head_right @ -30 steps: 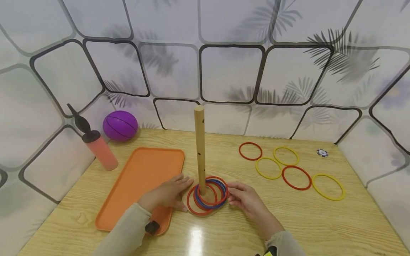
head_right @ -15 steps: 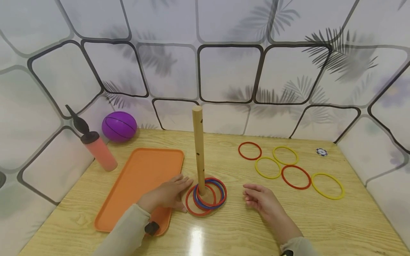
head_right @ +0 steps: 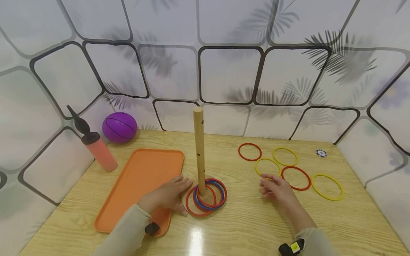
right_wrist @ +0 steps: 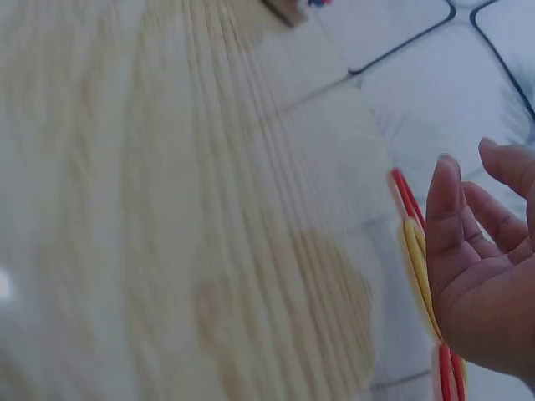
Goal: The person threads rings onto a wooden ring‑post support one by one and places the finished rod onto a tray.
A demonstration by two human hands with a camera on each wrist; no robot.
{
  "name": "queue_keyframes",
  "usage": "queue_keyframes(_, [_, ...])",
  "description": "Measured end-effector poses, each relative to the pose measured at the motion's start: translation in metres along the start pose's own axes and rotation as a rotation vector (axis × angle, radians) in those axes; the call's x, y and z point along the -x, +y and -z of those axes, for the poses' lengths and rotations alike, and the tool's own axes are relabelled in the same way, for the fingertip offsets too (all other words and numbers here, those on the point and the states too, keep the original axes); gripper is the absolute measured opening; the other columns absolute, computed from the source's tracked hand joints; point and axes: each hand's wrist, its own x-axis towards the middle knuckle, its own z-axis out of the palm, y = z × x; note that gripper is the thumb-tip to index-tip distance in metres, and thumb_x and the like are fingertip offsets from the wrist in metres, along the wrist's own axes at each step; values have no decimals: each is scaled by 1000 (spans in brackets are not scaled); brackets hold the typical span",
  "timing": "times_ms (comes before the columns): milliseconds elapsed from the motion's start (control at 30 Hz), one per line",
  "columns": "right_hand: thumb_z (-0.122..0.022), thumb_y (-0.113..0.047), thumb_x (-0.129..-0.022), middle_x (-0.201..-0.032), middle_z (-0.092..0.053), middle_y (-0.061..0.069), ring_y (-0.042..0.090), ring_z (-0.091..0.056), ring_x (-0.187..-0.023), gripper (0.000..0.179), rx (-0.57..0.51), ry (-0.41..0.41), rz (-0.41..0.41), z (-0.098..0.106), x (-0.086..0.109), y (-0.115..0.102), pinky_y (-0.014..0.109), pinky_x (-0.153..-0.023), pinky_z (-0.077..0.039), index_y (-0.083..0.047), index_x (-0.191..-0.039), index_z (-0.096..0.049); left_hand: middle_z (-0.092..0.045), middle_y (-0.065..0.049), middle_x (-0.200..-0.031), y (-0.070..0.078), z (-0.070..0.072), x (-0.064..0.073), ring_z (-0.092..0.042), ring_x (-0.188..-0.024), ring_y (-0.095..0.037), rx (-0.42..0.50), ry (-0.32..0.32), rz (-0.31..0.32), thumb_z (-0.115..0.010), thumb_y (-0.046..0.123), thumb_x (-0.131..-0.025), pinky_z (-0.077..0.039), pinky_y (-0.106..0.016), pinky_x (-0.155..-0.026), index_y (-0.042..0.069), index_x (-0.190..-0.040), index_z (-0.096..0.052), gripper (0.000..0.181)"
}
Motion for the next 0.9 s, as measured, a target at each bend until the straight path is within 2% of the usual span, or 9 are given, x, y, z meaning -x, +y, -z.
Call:
queue_keyframes(133, [-61,-29,-94,-85,-63,1,12,-61,-65,60,265,56,3,10,-10,2,30,-61,-55,0,-141,-38,-28,-7,-154,-1,0,0,-14,-144,-28,-4,2,-8,-81,50,-66,-30,-59,-102,15,-150,-29,105])
queue_keyframes(233, [-61,-30,-93,-76,-58,3,13,-58,-59,68,386,67,-14,16,-16,5,31,-57,-54,1,-145,-31,-29,-7,-153,-1,-1,-1,-14,-144,-29,-11,5,-15,-80,50,-68,-31,-58,-102,15,-150,-30,102])
queue_keyframes(400, [-61,-28,-93,-64,-52,0,10,-50,-50,67,418,97,-60,20,-23,9,28,-49,-50,2,-145,-30,-29,-7,-153,-1,0,-1,-15,-143,-28,-12,6,-18,-79,48,-70,-31,-59,-102,15,-150,-30,100])
queue_keyframes(533, [-61,-24,-93,-61,-51,-1,8,-46,-44,61,446,125,-74,20,-28,11,26,-45,-46,3,-142,-36,-29,-8,-153,-1,0,-1,-15,-143,-29,-4,8,-16,-80,46,-70,-31,-59,-102,15,-150,-31,99])
queue_keyframes(900, [-64,-20,-90,-59,-50,-2,9,-46,-40,45,538,179,-88,14,-32,9,25,-41,-44,2,-126,-51,-29,-9,-153,-1,1,0,-15,-143,-29,10,6,-12,-80,44,-70,-29,-60,-103,14,-149,-31,98])
